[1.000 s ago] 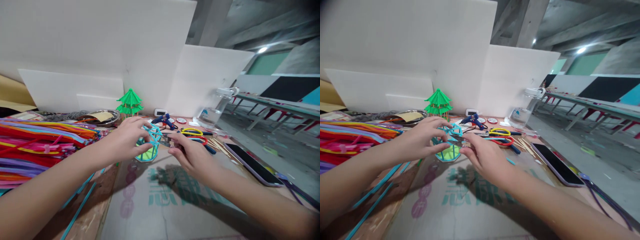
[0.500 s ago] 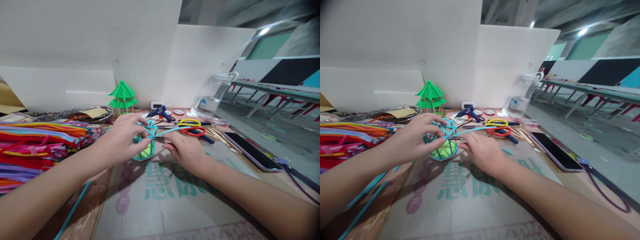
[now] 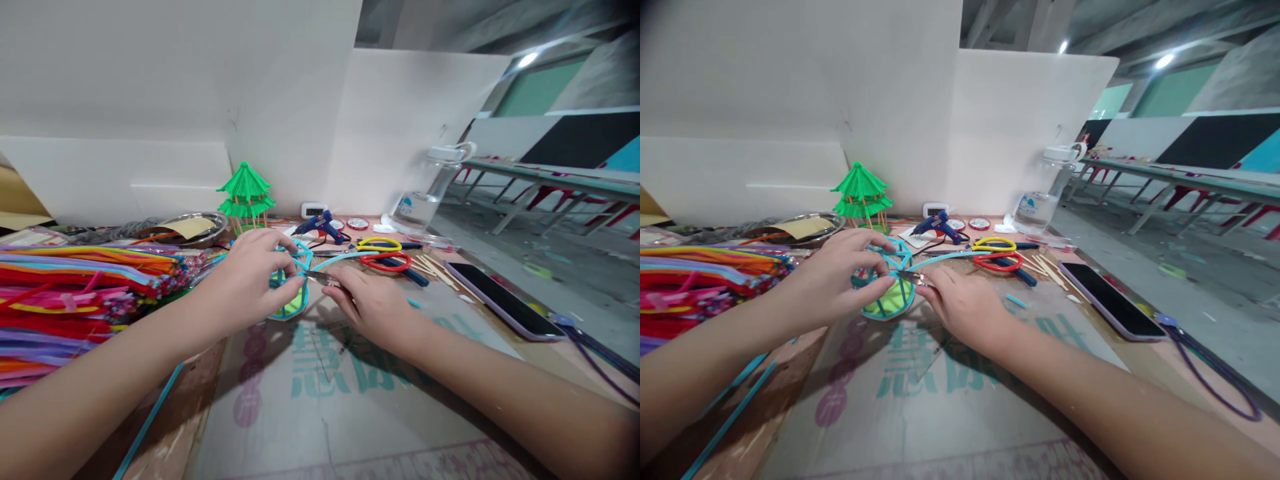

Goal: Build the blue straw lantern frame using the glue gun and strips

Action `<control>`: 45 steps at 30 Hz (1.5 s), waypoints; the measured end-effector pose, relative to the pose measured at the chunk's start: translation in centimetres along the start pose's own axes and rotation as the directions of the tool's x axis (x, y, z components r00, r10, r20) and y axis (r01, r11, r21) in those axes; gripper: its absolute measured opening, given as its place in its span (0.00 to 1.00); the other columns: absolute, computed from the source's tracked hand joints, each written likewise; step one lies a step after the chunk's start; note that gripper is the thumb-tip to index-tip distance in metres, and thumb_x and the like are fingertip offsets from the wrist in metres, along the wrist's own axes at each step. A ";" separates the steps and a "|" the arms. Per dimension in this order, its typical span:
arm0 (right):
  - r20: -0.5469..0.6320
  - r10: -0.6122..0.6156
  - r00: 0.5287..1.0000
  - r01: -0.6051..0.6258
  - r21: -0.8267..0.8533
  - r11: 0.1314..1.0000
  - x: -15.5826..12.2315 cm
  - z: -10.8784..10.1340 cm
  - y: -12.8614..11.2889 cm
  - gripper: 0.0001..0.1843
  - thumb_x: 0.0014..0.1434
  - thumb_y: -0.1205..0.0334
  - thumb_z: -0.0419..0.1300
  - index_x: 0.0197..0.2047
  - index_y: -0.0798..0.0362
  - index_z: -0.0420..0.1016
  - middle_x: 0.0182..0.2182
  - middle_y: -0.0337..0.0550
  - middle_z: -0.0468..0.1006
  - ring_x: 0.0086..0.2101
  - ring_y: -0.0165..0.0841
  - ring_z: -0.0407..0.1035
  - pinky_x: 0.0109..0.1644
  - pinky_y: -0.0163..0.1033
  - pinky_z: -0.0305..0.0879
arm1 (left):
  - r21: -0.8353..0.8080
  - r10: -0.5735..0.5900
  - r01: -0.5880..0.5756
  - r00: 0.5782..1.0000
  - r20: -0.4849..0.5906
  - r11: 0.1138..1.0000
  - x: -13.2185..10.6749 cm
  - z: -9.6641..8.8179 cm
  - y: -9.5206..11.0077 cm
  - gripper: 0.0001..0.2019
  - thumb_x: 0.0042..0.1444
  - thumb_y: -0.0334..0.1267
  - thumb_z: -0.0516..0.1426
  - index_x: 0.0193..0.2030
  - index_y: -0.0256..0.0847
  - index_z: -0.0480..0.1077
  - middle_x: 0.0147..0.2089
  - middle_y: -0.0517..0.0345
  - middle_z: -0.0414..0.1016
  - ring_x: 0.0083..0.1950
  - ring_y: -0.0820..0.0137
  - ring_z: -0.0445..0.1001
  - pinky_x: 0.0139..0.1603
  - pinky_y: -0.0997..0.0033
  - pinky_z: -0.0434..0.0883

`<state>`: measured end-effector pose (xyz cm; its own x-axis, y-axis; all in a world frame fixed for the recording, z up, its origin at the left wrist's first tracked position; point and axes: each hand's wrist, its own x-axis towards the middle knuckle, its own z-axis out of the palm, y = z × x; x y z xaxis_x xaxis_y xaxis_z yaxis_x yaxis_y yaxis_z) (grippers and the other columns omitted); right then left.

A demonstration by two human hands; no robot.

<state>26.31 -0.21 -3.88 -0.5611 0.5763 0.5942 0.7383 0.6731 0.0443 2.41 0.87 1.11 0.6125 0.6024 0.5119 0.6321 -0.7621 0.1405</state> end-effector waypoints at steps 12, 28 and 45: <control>0.008 0.077 0.997 -0.078 0.079 0.994 -0.2 0.3 -0.2 0.18 0.74 0.53 0.48 0.42 0.53 0.74 0.32 0.44 0.81 0.30 0.35 0.74 0.33 0.37 0.64 | -0.008 -0.025 0.025 1.000 -0.012 1.000 -0.1 0.5 -0.1 0.12 0.63 0.42 0.55 0.32 0.42 0.74 0.53 0.51 0.76 0.60 0.57 0.70 0.65 0.48 0.62; -0.010 -0.033 0.999 0.033 -0.061 0.998 0.2 -0.1 0.3 0.23 0.76 0.53 0.44 0.40 0.56 0.74 0.30 0.45 0.79 0.27 0.35 0.72 0.29 0.38 0.57 | 0.000 0.002 -0.002 1.000 0.008 1.000 -0.1 0.2 0.0 0.12 0.65 0.42 0.55 0.33 0.42 0.75 0.53 0.51 0.75 0.59 0.57 0.70 0.64 0.48 0.62; -0.132 -0.108 0.985 0.103 -0.048 0.994 0.3 -1.2 0.0 0.20 0.75 0.56 0.49 0.57 0.59 0.74 0.34 0.45 0.80 0.32 0.35 0.73 0.36 0.38 0.63 | -0.018 -0.001 0.000 0.999 -0.041 1.000 -0.2 0.5 0.0 0.10 0.64 0.39 0.56 0.33 0.40 0.75 0.52 0.49 0.76 0.56 0.55 0.72 0.62 0.46 0.65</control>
<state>26.59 -0.58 -2.75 -0.5835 0.4338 0.6865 0.6937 0.7058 0.1436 2.56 0.88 0.57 0.5919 0.5927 0.5462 0.6237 -0.7661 0.1554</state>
